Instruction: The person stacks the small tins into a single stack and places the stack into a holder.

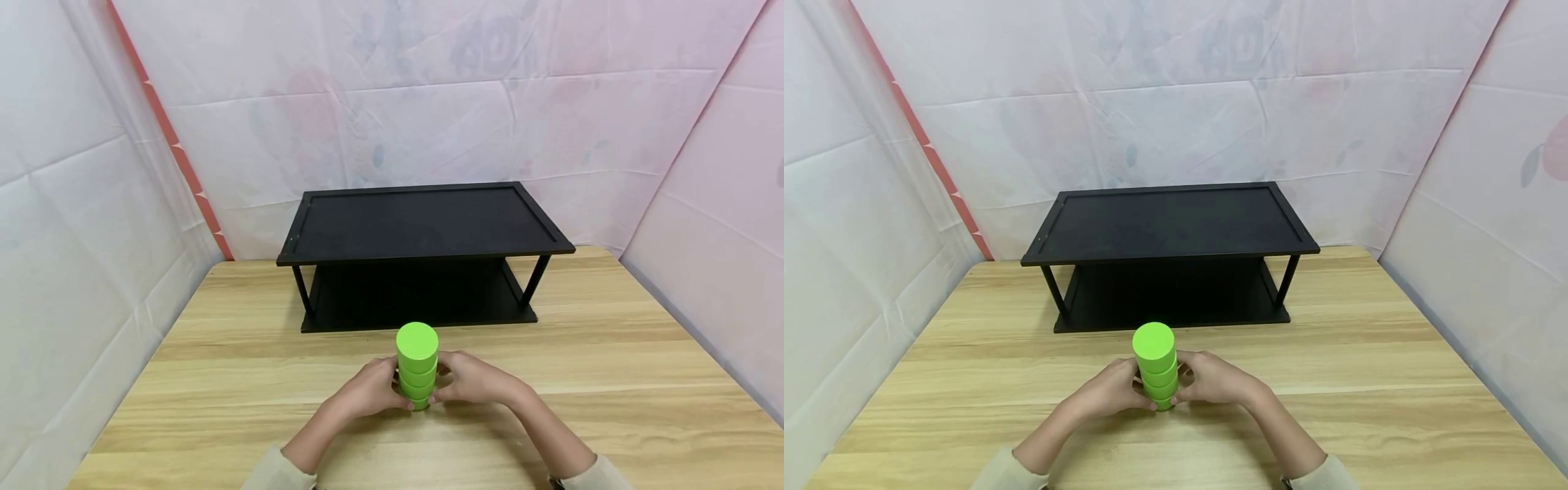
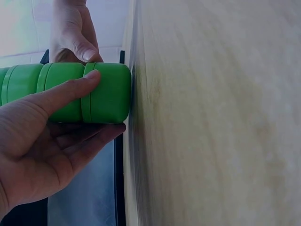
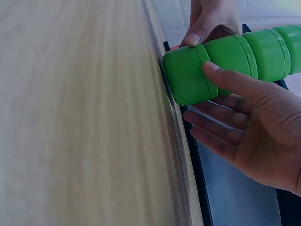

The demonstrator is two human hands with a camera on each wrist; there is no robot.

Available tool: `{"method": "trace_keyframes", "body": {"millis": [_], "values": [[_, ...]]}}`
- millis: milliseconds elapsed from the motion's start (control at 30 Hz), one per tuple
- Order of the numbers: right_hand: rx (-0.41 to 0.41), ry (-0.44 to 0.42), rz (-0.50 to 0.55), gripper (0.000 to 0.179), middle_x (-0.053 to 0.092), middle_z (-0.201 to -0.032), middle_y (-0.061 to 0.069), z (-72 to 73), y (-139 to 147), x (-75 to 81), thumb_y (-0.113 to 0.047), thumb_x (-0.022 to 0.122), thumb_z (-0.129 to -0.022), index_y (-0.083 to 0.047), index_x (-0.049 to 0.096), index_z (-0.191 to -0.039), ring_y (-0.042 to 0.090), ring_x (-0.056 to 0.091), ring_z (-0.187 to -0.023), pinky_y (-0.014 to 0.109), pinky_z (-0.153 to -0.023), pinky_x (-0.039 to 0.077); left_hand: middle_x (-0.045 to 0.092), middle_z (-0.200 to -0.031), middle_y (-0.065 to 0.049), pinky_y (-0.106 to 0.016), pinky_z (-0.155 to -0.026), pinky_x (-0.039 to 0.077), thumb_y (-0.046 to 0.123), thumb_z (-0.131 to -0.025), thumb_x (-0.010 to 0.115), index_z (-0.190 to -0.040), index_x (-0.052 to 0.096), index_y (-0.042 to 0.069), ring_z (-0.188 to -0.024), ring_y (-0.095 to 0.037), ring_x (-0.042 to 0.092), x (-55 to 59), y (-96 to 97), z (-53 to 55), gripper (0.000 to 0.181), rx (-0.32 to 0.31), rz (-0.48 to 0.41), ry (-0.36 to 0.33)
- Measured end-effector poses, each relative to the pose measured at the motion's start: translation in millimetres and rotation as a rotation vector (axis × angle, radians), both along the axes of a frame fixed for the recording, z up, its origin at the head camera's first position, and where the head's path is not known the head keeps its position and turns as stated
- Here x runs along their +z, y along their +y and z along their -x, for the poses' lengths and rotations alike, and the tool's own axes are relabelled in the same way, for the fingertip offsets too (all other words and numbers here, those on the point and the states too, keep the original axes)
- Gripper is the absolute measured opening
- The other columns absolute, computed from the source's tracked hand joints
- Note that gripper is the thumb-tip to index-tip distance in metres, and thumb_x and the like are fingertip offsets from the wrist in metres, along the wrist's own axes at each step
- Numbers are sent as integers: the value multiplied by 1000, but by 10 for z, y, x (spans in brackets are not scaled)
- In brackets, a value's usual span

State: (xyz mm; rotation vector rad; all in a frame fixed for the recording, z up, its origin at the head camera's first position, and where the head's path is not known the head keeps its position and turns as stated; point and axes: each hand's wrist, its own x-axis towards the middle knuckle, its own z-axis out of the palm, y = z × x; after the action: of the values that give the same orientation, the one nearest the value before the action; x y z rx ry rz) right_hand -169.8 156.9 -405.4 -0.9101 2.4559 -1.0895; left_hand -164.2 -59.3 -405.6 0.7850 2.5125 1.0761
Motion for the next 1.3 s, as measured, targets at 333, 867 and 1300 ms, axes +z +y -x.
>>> {"method": "trace_keyframes", "body": {"millis": [333, 867, 1300], "values": [[1, 13, -24, 45, 60, -107, -4, -1, 24, 45, -27, 77, -75, -11, 57, -112, 15, 57, -97, 38, -87, 46, 63, -97, 0, -21, -74, 49, 10, -64, 84, -110, 58, 5, -84, -9, 60, 48, 14, 0, 53, -9, -6, 3], [22, 30, -16, 41, 59, -104, -8, 32, 43, 121, -25, 76, -75, -12, 58, -109, 14, 57, -97, 35, -85, 47, 64, -97, 0, -22, -74, 48, 13, -63, 84, -110, 58, 4, -84, -10, 60, 146, 9, 23, 54, -4, 10, 35], [13, 30, 16, 43, 59, -106, -6, 31, 13, 151, -29, 75, -77, -12, 57, -112, 18, 57, -99, 38, -86, 46, 64, -94, -1, -20, -71, 48, 16, -64, 84, -110, 58, 4, -82, -9, 60, 175, -26, 39, 54, 5, 27, 55]]}}
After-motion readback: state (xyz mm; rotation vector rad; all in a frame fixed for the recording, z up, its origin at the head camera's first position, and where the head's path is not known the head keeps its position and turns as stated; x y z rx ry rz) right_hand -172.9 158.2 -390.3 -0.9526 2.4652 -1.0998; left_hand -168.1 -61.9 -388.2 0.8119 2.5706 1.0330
